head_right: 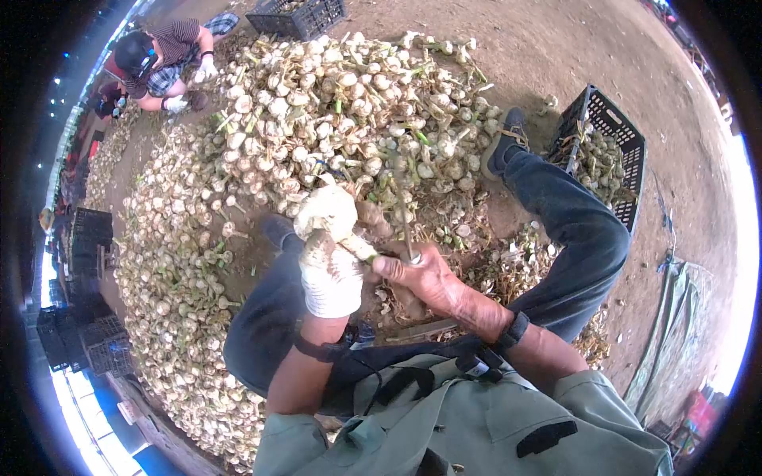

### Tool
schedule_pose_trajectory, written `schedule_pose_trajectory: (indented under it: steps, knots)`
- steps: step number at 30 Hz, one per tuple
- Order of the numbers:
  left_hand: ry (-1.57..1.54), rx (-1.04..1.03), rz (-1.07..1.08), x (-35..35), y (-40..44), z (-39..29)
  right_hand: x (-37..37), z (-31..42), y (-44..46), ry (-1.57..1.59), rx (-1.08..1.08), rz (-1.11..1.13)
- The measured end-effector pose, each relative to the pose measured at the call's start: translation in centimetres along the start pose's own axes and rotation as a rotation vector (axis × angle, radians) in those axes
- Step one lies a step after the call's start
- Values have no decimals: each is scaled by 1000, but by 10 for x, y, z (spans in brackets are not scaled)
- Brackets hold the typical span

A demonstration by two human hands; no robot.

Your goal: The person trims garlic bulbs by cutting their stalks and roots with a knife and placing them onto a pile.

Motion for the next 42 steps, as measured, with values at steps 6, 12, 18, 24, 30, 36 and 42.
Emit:
schedule_pose_trajectory:
  steps: [6,12,18,24,30,36,42]
  knots:
    - [-122,36,-180,9,11,-21,30,36,5,-176,97,-224]
    - [-30,170,-102,25,13,-16,49,48,5,-329,156,-326]
    - [-38,108,-198,32,20,-3,35,27,-20,93,9,-241]
    - [-140,-17,-204,8,15,-35,52,-72,-24,-94,-403,95]
    - [-473,-346,453,40,-30,-180,89,-103,-11,-330,-300,-292]
    - [-467,-678,48,70,-62,-227,115,-131,109,-965,-70,-449]
    - [-298,-453,9,54,-25,-185,111,-170,190,-1408,97,-159]
Point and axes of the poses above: each hand's wrist, its own y-axis towards the middle knuckle, its own x-axis out of the back of the hand, z = x × y, the point moved 3 cm from there along y, towards the middle knuckle, and after that the axes turned 5 degrees about x, right-handed, at the moved point
